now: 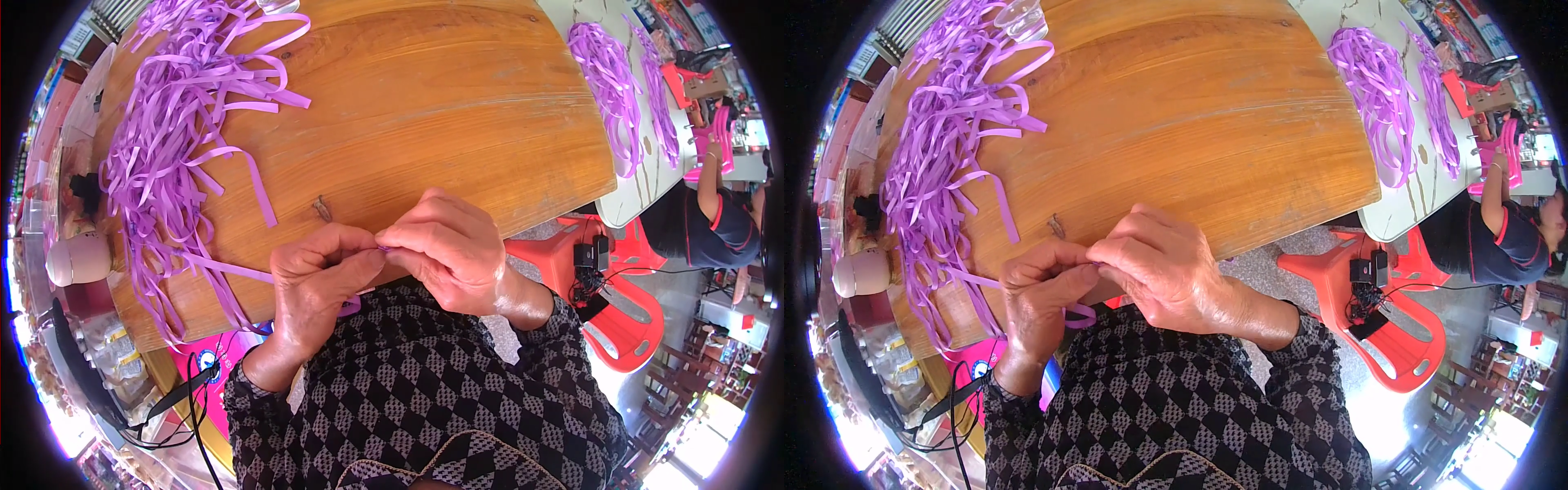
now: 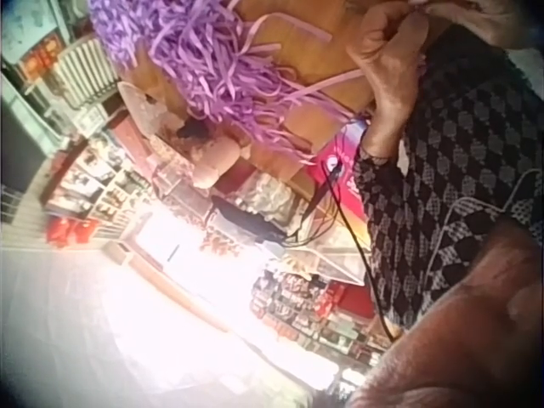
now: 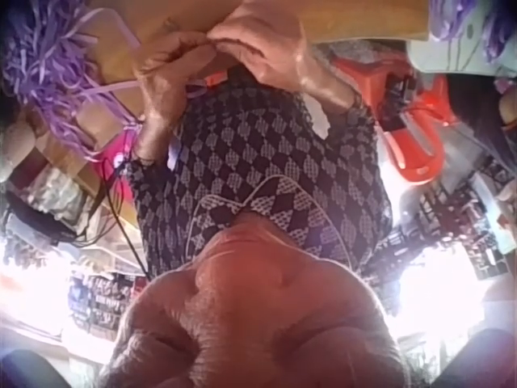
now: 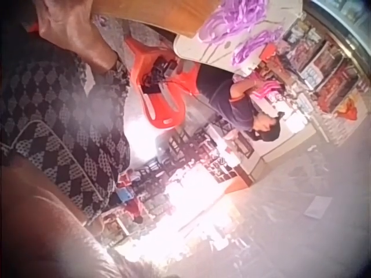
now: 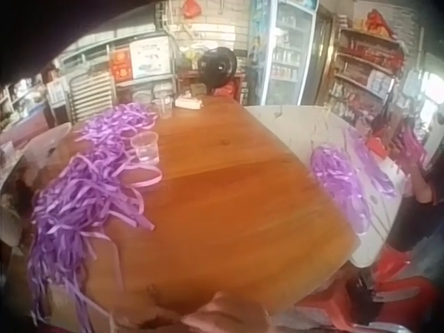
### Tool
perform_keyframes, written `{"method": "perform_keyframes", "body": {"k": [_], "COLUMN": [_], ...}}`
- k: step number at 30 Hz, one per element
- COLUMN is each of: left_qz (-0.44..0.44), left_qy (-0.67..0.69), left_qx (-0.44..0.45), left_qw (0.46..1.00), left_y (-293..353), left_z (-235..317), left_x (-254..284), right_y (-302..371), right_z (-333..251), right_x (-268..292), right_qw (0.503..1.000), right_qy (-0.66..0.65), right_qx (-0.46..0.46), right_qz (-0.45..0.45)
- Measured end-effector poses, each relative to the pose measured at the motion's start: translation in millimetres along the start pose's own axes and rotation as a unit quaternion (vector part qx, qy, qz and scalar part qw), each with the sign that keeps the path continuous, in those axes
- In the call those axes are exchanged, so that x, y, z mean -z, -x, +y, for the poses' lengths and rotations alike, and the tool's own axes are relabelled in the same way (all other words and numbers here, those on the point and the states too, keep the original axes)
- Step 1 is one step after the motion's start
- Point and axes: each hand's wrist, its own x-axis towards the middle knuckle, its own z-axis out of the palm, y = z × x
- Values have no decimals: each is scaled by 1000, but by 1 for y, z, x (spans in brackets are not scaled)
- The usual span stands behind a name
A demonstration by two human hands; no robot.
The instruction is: The person picks up purple ribbons one at a time from a pile on a wooden table and ties small knots along their length by hand.
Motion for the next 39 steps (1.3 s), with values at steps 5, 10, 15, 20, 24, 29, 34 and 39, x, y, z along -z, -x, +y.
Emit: {"method": "perform_keyframes", "body": {"k": [5,10,15,20,24,29,34,39], "left_qz": [-45,-58,-36,-29,-30,9,-9,32], "left_qy": [64,76,50,77,73,61,-16,-33], "left_qx": [68,78,64,58,66,54,22,-22], "left_qw": [995,992,996,995,995,997,1000,999], "left_y": [-4,-5,-3,-2,-3,-2,0,8], "left_z": [3,6,5,3,3,7,8,5], "left_x": [5,11,16,14,14,6,16,16], "right_y": [0,-2,0,-3,-3,-3,5,2], "right_z": [2,6,5,2,3,2,-2,1], "right_x": [0,2,5,0,-1,4,9,-3], "right_qw": [1000,998,998,998,998,997,992,995], "right_qy": [3,-64,-54,-55,-59,-62,-94,-97], "right_qx": [0,-5,-8,-2,-2,-9,-51,-19], "right_qz": [-29,-22,-30,-39,-36,-50,-60,-23]}}
